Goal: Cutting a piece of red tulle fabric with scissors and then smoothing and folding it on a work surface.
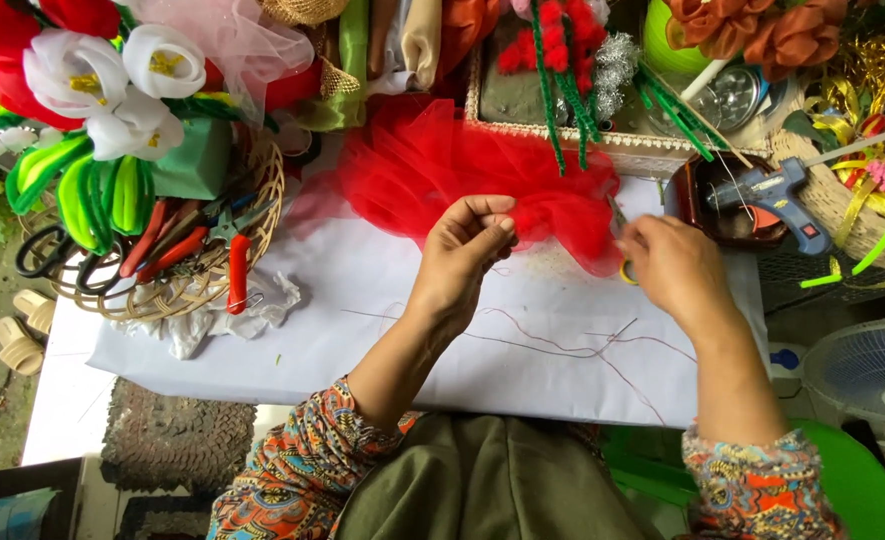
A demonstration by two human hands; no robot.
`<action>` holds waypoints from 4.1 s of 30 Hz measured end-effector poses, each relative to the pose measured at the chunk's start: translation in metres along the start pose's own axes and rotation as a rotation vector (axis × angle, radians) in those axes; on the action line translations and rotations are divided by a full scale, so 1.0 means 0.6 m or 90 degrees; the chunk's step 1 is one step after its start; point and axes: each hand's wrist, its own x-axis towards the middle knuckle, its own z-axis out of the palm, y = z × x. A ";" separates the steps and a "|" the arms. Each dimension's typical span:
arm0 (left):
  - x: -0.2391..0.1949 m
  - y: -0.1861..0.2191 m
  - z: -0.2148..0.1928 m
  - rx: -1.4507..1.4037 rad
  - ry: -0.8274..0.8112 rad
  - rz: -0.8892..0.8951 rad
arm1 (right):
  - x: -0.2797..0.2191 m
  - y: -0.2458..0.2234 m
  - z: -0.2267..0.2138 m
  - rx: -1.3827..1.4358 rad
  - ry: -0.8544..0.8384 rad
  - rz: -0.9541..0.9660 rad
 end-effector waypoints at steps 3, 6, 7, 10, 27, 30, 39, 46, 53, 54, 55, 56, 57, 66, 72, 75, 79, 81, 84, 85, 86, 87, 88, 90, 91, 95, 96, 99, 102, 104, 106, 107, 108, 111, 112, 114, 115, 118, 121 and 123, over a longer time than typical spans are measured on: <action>-0.007 0.010 0.017 0.093 -0.004 0.048 | -0.020 -0.079 -0.022 0.562 0.055 -0.056; -0.003 0.001 0.016 0.133 -0.011 0.074 | -0.025 -0.123 -0.019 0.758 0.035 -0.048; -0.004 -0.001 0.016 0.133 -0.012 0.074 | -0.025 -0.128 -0.016 0.757 0.036 -0.048; -0.002 -0.003 0.011 0.136 -0.014 0.078 | -0.015 -0.142 -0.006 0.807 0.004 -0.091; -0.134 0.042 -0.137 0.684 0.122 0.256 | 0.274 -0.077 -0.089 0.563 0.249 -0.036; -0.156 0.017 -0.167 0.730 0.170 0.271 | 0.344 -0.060 -0.058 0.481 0.358 -0.084; -0.151 0.004 -0.166 0.732 0.174 0.324 | 0.469 -0.047 0.011 0.105 0.445 -0.209; -0.145 0.018 -0.169 0.718 0.157 0.325 | 0.401 -0.049 -0.027 -0.058 0.340 -0.225; -0.143 0.015 -0.182 0.657 0.185 0.290 | 0.122 -0.088 -0.097 0.116 0.289 -0.415; -0.147 0.013 -0.184 0.656 0.190 0.292 | 0.081 -0.097 -0.090 0.232 0.167 -0.397; -0.146 0.009 -0.189 0.656 0.190 0.285 | 0.051 -0.097 -0.064 0.233 0.162 -0.394; -0.146 0.006 -0.193 0.649 0.199 0.318 | 0.021 -0.097 -0.039 0.291 0.095 -0.372; -0.146 0.003 -0.198 0.642 0.208 0.350 | -0.010 -0.097 -0.014 0.347 0.028 -0.348; -0.168 -0.011 -0.205 0.640 0.255 0.435 | -0.149 -0.150 0.133 0.365 0.016 -0.283; -0.224 -0.039 -0.170 0.896 0.019 0.567 | -0.147 -0.090 0.147 0.232 0.113 -0.201; -0.223 -0.051 -0.178 0.892 -0.079 0.602 | -0.152 -0.070 0.129 0.205 0.119 -0.157; -0.224 -0.041 -0.172 0.913 -0.078 0.583 | -0.141 -0.088 0.139 0.237 0.123 -0.159; -0.221 -0.039 -0.165 0.946 -0.056 0.569 | -0.133 -0.108 0.145 0.216 0.110 -0.137; -0.206 -0.006 -0.148 0.976 -0.038 0.491 | -0.122 -0.129 0.145 0.168 0.012 -0.067; -0.193 -0.004 -0.150 0.976 -0.039 0.494 | -0.120 -0.134 0.144 0.169 0.015 -0.067; -0.182 -0.002 -0.151 0.972 -0.020 0.499 | -0.120 -0.139 0.143 0.162 -0.005 -0.050; -0.171 -0.001 -0.153 0.968 -0.001 0.503 | -0.120 -0.144 0.143 0.156 -0.026 -0.033; -0.161 -0.001 -0.148 0.967 -0.005 0.503 | -0.119 -0.138 0.144 0.156 -0.025 -0.030; -0.138 0.000 -0.138 0.948 -0.042 0.499 | -0.116 -0.125 0.145 0.174 0.007 -0.039; -0.127 -0.009 -0.133 0.945 -0.046 0.501 | -0.108 -0.101 0.146 0.173 0.009 -0.036; -0.098 -0.044 -0.121 1.012 -0.151 0.450 | -0.106 0.017 0.131 0.238 0.153 -0.082; -0.089 -0.051 -0.119 1.035 -0.181 0.422 | -0.106 0.050 0.120 0.227 0.160 -0.068; -0.067 -0.083 -0.128 1.062 -0.210 0.374 | -0.129 0.093 0.106 0.165 0.091 0.036; -0.057 -0.092 -0.124 1.051 -0.214 0.343 | -0.149 0.077 0.112 0.158 0.022 0.122; -0.053 -0.093 -0.130 1.042 -0.216 0.385 | -0.155 0.093 0.139 0.109 0.029 0.149; -0.052 -0.094 -0.132 1.032 -0.221 0.425 | -0.159 0.088 0.147 0.061 0.036 0.179; -0.053 -0.093 -0.131 1.027 -0.223 0.430 | -0.158 0.074 0.140 0.075 0.024 0.203; -0.054 -0.092 -0.130 1.020 -0.224 0.437 | -0.157 0.061 0.133 0.087 0.014 0.227; -0.056 -0.094 -0.131 1.039 -0.229 0.456 | -0.156 0.032 0.128 0.094 0.016 0.271; -0.056 -0.096 -0.133 1.038 -0.231 0.456 | -0.156 0.046 0.140 0.094 0.016 0.273; -0.056 -0.098 -0.136 1.045 -0.231 0.445 | -0.154 0.075 0.164 0.108 0.050 0.255; -0.054 -0.097 -0.138 1.044 -0.232 0.446 | -0.152 0.084 0.172 0.108 0.051 0.257; -0.054 -0.100 -0.141 1.061 -0.228 0.447 | -0.152 0.100 0.183 0.137 0.077 0.251; -0.059 -0.097 -0.139 1.066 -0.222 0.455 | -0.155 0.087 0.177 0.228 0.114 0.268; -0.061 -0.089 -0.130 1.030 -0.213 0.461 | -0.155 0.079 0.175 0.424 0.193 0.298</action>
